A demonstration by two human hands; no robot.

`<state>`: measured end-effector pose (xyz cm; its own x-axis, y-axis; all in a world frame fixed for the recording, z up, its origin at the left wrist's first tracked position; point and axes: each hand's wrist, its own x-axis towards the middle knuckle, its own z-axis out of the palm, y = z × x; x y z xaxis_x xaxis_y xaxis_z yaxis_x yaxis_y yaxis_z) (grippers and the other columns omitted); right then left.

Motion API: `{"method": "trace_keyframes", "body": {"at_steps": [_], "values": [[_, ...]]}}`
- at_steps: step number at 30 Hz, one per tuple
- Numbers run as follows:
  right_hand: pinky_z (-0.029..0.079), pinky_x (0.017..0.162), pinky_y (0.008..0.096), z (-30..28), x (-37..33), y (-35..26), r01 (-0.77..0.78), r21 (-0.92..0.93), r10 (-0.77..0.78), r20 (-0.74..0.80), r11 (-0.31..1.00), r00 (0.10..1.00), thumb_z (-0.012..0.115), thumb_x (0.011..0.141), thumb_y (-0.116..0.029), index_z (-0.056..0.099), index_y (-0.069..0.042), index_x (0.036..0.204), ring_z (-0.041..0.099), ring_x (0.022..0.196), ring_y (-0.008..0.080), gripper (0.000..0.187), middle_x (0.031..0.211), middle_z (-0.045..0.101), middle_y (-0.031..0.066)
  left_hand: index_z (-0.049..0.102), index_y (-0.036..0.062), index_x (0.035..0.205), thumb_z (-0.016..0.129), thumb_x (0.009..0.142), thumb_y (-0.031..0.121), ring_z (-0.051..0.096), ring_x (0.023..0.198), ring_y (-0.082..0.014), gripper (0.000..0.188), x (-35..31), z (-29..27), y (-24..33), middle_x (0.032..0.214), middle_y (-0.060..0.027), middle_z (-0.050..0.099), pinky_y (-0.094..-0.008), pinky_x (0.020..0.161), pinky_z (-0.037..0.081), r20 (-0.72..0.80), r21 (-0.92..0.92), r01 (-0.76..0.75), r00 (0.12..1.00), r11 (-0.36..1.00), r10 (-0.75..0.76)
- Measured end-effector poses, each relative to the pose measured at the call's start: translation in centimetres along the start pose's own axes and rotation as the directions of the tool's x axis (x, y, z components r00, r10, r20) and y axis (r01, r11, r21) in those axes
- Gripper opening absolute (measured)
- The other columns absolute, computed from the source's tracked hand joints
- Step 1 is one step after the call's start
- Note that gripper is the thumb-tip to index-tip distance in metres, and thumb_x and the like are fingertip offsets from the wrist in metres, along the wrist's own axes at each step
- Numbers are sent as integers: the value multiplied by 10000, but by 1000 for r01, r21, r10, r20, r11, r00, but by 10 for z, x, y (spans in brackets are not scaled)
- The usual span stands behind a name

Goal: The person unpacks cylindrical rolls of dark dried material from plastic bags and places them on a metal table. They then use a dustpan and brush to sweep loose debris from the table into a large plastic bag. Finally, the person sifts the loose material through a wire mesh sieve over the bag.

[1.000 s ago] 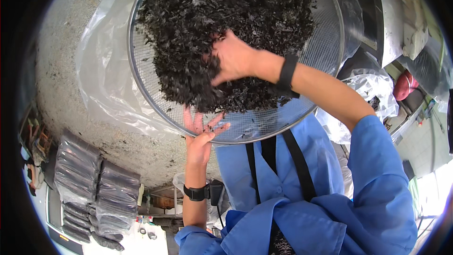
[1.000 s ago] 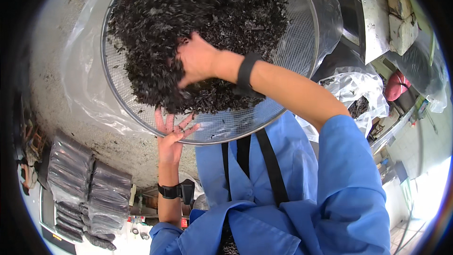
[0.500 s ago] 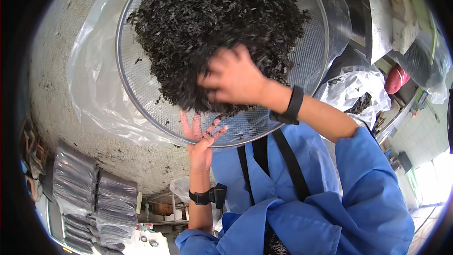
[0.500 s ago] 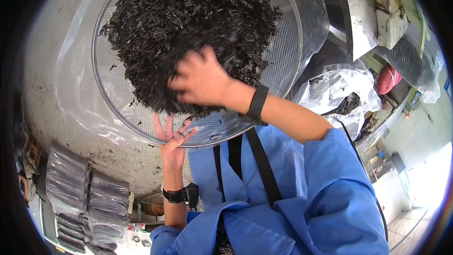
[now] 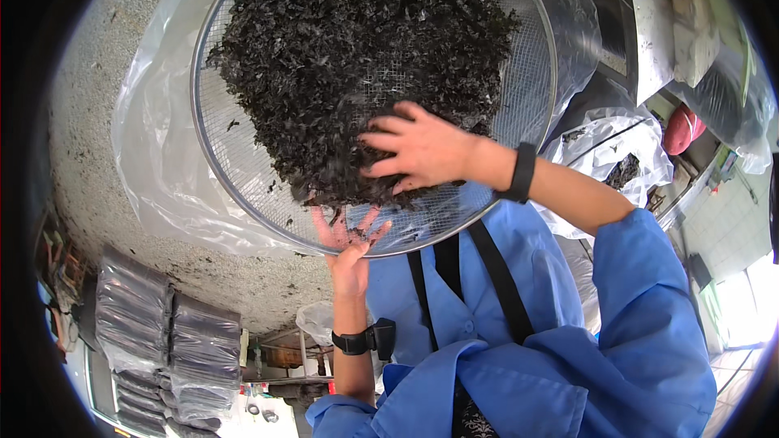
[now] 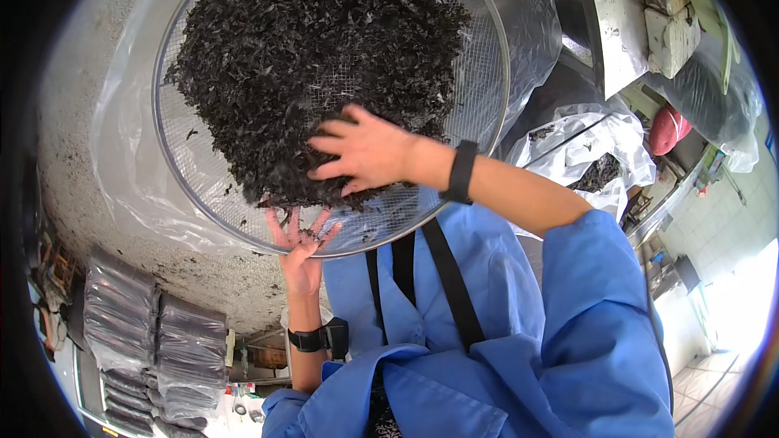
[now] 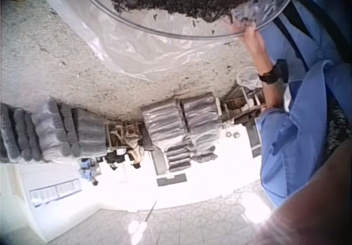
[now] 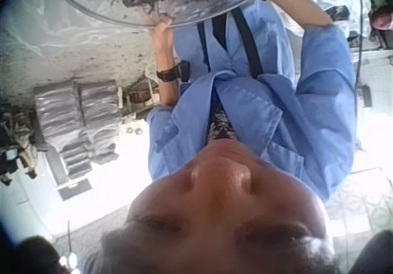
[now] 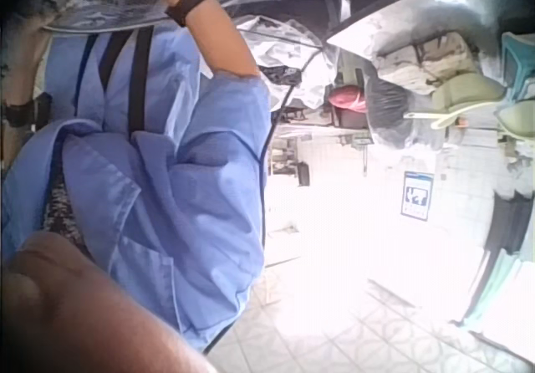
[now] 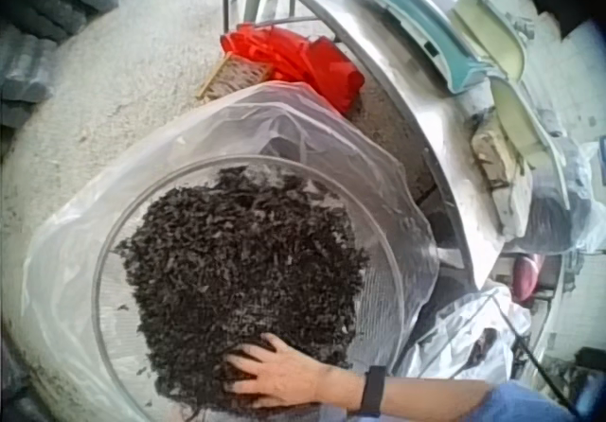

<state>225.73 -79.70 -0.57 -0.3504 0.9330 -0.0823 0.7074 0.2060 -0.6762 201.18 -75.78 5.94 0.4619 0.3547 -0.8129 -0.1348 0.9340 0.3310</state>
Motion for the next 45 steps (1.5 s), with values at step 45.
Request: {"method": "trace_keyframes", "body": {"at_steps": [45], "values": [[162, 1069, 625, -53, -71, -45, -143, 129, 120, 173, 981, 978, 540, 813, -552, 519, -364, 1264, 245, 1351, 395, 488, 1473, 325, 29, 17, 304, 1486, 550, 684, -52, 325, 1269, -533, 1026, 18, 17, -2, 1508, -148, 147, -645, 958, 399, -94, -54, -107, 990, 993, 102]]}}
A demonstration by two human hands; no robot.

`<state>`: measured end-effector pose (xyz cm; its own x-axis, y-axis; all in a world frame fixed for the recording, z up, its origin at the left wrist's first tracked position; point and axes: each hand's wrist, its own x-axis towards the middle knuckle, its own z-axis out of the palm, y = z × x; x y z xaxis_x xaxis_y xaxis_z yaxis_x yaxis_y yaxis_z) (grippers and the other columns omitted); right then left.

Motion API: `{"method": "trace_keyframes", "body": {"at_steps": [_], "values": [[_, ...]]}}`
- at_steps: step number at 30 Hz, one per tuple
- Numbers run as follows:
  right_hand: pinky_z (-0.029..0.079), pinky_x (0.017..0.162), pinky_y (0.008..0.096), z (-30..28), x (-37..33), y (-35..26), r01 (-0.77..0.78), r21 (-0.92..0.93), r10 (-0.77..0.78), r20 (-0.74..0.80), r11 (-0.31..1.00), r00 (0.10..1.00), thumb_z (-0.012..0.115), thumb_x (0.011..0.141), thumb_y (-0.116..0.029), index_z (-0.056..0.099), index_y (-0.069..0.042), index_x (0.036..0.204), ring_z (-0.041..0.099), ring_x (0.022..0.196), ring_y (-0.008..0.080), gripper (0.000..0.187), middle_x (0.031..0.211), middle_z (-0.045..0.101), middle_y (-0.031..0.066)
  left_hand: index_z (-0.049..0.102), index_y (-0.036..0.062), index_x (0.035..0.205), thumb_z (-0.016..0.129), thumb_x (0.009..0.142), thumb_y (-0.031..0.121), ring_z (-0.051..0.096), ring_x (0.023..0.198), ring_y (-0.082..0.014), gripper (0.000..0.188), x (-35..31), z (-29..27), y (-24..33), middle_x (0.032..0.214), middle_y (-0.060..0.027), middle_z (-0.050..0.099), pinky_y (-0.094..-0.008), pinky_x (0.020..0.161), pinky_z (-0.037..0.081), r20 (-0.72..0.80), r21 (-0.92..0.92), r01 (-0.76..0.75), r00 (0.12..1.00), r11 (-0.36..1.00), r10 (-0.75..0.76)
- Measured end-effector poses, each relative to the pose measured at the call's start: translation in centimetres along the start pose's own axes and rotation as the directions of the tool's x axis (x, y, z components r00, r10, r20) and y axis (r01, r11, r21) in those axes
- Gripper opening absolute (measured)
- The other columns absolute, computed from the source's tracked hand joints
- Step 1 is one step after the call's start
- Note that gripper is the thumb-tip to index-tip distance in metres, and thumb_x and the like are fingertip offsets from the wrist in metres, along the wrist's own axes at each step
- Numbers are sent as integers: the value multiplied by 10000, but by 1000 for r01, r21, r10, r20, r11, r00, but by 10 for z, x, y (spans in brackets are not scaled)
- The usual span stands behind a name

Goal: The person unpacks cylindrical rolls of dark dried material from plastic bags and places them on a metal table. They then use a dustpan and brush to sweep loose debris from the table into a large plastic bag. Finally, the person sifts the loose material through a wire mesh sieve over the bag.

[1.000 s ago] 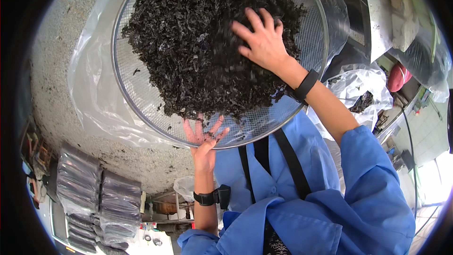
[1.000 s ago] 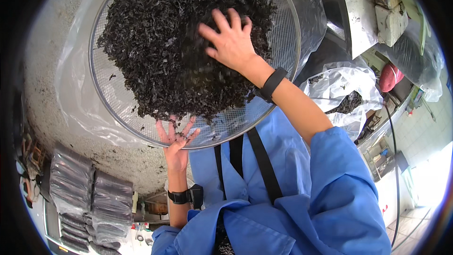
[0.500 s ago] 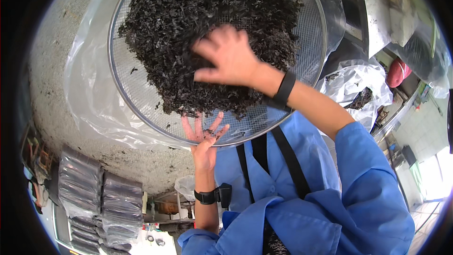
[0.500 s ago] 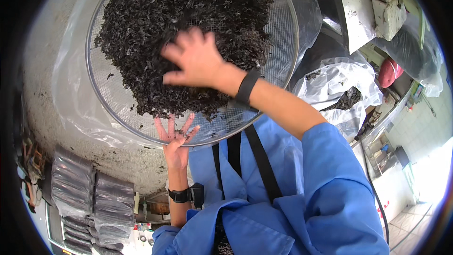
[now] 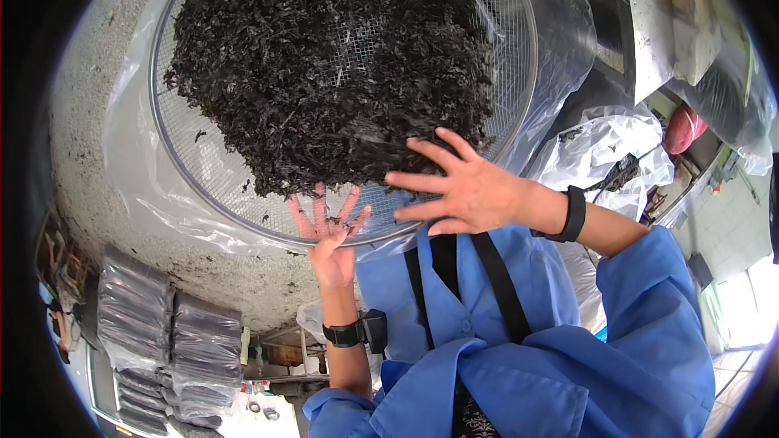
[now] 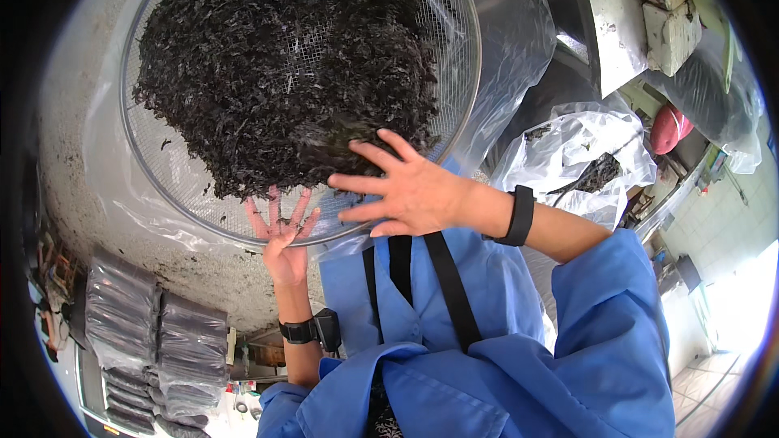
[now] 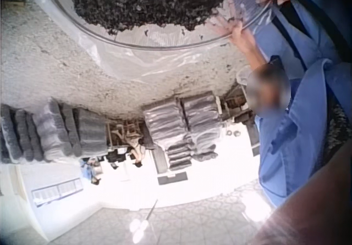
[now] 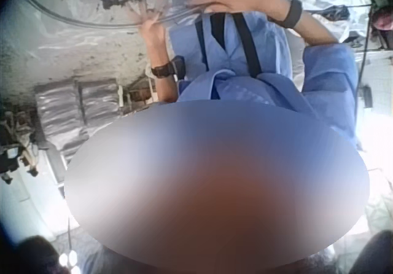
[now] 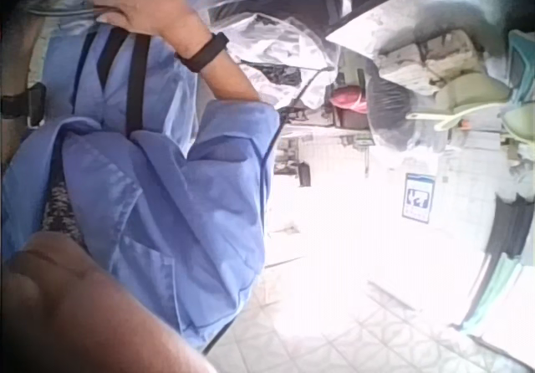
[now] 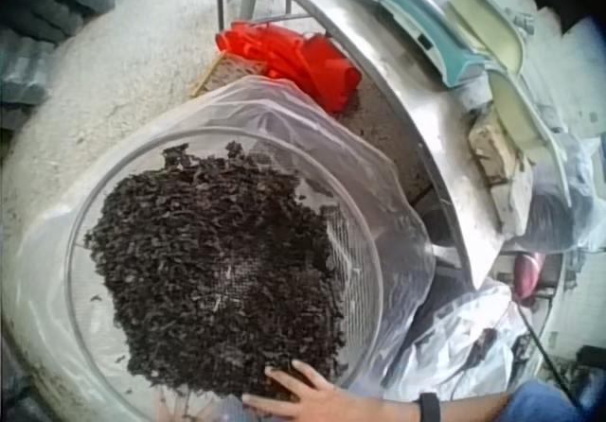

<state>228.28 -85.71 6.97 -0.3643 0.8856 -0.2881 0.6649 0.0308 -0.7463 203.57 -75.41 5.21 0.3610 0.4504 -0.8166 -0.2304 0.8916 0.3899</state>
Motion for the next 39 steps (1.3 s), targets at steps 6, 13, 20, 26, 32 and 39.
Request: {"method": "trace_keyframes", "body": {"at_steps": [6, 13, 20, 26, 32, 39], "values": [[398, 995, 475, -61, 13, 39, -178, -194, 117, -291, 965, 950, 688, 756, -302, 548, -181, 1225, 406, 1261, 363, 504, 1372, 440, 85, 22, 296, 1486, 552, 689, -49, 329, 1265, -535, 1018, -2, -2, 1, 1503, -129, 169, -649, 963, 390, -31, -33, 21, 999, 999, -22], [390, 962, 413, -125, 39, 121, -430, -146, 309, -499, 891, 809, 598, 872, -379, 425, 78, 1257, 464, 1141, 387, 622, 1199, 479, 262, 42, 313, 1484, 567, 711, -49, 329, 1269, -530, 1002, -4, -10, 3, 1509, -122, 172, -649, 975, 377, 10, -44, 28, 1000, 999, -28], [432, 907, 434, -114, 116, 187, -440, -169, 365, -345, 882, 865, 663, 822, -297, 468, 59, 1189, 510, 1079, 395, 547, 1139, 523, 258, 69, 319, 1483, 592, 710, -36, 357, 1254, -524, 999, -5, -17, 10, 1518, -117, 181, -643, 962, 395, 72, 36, 49, 996, 998, -52], [437, 896, 432, -108, 131, 175, -448, -140, 393, -300, 883, 869, 716, 774, -305, 493, 55, 1171, 519, 1061, 397, 580, 1116, 535, 249, 46, 275, 1491, 585, 701, -35, 357, 1254, -525, 1005, -7, -19, 13, 1509, -159, 162, -614, 939, 431, 42, 32, 65, 997, 997, -66], [387, 951, 483, -89, 140, 153, -527, -174, 469, -290, 832, 834, 698, 767, -476, 432, 20, 1302, 386, 1212, 427, 777, 1232, 468, 228, 30, 279, 1491, 602, 707, -25, 373, 1243, -522, 1017, -4, -24, 11, 1520, -165, 127, -619, 935, 430, 85, 50, 62, 994, 997, -66], [371, 973, 512, -15, 76, 63, 151, -204, -134, 97, 967, 986, 550, 827, -541, 557, -219, 1164, 446, 1180, 292, 467, 1206, 499, 72, -5, 293, 1485, 594, 696, -27, 401, 1224, -514, 1040, -5, -20, 8, 1518, -144, 141, -627, 937, 426, 35, 43, 61, 997, 997, -62]]}}
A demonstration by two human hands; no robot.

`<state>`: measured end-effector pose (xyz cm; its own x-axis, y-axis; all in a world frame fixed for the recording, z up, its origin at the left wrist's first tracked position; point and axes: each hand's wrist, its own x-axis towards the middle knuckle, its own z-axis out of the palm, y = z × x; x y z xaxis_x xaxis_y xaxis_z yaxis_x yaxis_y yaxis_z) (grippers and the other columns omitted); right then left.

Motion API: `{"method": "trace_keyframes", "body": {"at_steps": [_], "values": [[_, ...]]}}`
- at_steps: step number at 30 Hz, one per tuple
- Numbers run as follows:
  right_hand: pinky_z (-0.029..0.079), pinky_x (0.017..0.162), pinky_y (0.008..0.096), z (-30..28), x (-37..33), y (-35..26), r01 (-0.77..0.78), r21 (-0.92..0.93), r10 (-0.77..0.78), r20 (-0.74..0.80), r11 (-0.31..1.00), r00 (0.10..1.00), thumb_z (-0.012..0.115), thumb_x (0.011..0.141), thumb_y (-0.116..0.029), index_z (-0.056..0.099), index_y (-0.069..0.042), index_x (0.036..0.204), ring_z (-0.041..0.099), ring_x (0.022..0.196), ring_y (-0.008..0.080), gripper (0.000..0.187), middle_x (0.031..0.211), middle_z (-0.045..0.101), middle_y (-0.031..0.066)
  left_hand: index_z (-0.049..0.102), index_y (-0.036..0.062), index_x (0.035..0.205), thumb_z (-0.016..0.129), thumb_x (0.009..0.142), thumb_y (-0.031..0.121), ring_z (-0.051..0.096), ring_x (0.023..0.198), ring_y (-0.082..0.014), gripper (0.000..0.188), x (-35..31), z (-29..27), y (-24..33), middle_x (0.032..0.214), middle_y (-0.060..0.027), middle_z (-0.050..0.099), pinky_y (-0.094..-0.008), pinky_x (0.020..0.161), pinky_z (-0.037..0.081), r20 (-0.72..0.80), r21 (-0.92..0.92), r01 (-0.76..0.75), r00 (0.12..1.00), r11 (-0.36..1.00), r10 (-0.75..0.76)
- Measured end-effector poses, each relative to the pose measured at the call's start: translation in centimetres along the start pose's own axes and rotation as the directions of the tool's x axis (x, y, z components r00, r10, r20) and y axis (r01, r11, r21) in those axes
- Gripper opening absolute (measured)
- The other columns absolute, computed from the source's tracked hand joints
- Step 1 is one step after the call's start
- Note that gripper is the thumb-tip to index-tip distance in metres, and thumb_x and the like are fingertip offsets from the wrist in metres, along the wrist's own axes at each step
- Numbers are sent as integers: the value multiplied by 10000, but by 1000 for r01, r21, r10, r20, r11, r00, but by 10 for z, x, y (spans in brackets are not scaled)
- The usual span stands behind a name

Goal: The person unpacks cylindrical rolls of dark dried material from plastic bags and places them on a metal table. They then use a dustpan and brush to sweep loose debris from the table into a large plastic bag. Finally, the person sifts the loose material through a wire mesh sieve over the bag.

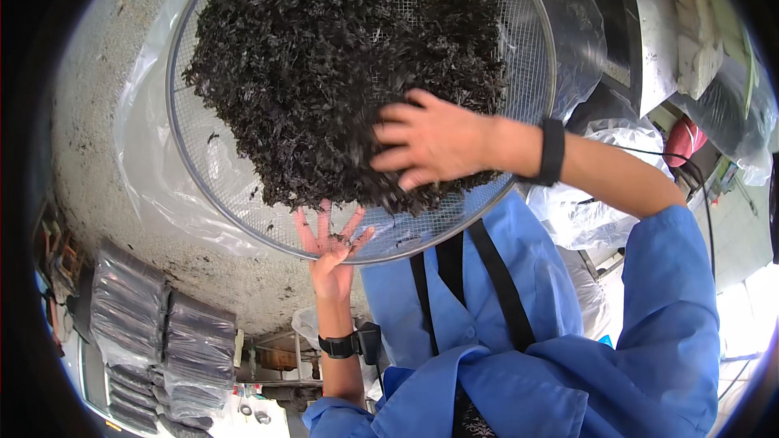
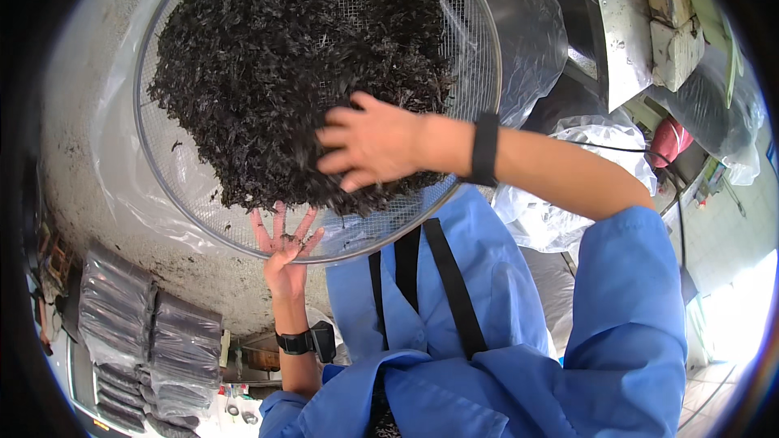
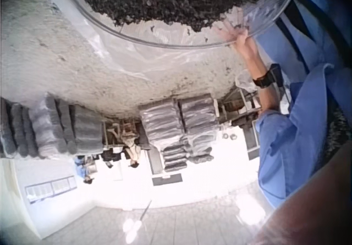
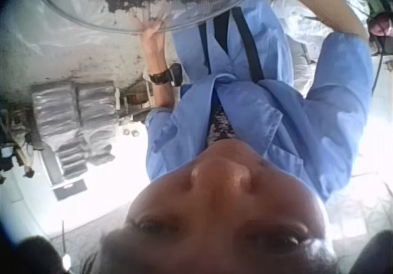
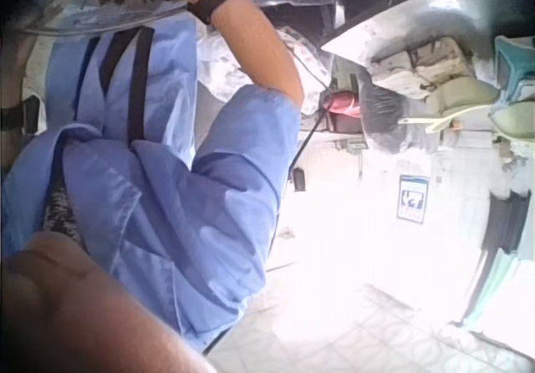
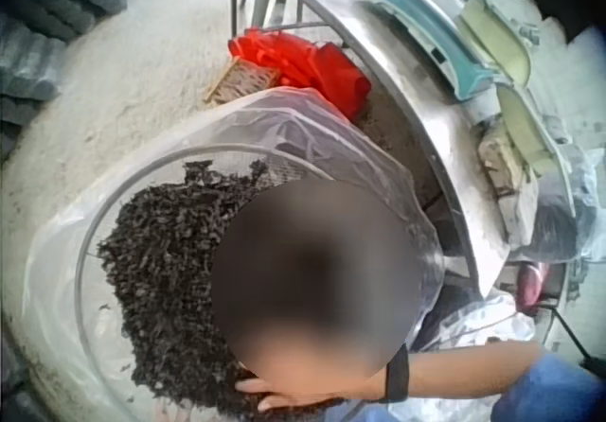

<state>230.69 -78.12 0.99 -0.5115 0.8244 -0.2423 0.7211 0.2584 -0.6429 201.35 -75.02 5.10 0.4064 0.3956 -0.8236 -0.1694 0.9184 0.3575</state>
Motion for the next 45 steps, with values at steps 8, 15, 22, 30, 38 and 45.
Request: {"method": "trace_keyframes", "body": {"at_steps": [8, 15, 22, 30, 38, 45], "values": [[381, 896, 496, -25, -18, 76, -691, -373, 459, -543, 619, 704, 628, 794, -438, 529, -169, 1186, 443, 1187, 277, 486, 1241, 484, 99, -16, 274, 1489, 627, 699, -11, 374, 1245, -517, 1058, -3, -1, -5, 1518, -144, 145, -627, 952, 407, 6, 35, -45, 999, 998, 45], [273, 1022, 627, 23, -12, -48, -66, -46, 59, -142, 997, 988, 571, 797, -555, 517, -314, 1234, 332, 1303, 312, 502, 1405, 369, 62, -19, 267, 1489, 629, 712, -3, 392, 1233, -510, 1047, -3, -4, -3, 1513, -151, 150, -628, 945, 412, 32, 48, -24, 999, 999, 22], [290, 969, 618, -16, -43, 25, -573, -362, 489, -304, 735, 818, 594, 801, -512, 551, -293, 1216, 320, 1268, 377, 470, 1365, 407, 95, -29, 270, 1486, 548, 696, -57, 417, 1217, -488, 1031, -6, -5, -5, 1497, -132, 193, -616, 926, 434, 37, 47, -42, 998, 998, 40], [283, 992, 625, -19, -45, -29, -214, -30, 209, -121, 976, 970, 617, 800, -479, 584, -340, 1130, 362, 1246, 382, 359, 1406, 382, 25, -8, 264, 1487, 560, 687, -53, 402, 1225, -502, 1031, -3, -4, -2, 1476, -126, 226, -624, 929, 433, 35, 17, -30, 999, 999, 29], [470, 712, 364, -23, 11, 20, -331, 186, 379, -516, 925, 768, 666, 784, -166, 626, -109, 871, 551, 810, 247, 112, 837, 522, 60, -2, 254, 1486, 561, 683, -60, 406, 1225, -498, 1030, -5, -7, 0, 1471, -116, 236, -622, 931, 431, 62, 15, -21, 998, 1000, 20], [491, 669, 394, -15, 57, 40, -341, 255, 426, -572, 905, 701, 639, 787, -126, 641, -124, 877, 578, 780, 266, 91, 779, 541, 68, 0, 270, 1486, 567, 694, -56, 411, 1221, -497, 1027, -6, -12, -1, 1476, -115, 235, -624, 920, 436, 78, 22, -29, 997, 999, 27]]}}
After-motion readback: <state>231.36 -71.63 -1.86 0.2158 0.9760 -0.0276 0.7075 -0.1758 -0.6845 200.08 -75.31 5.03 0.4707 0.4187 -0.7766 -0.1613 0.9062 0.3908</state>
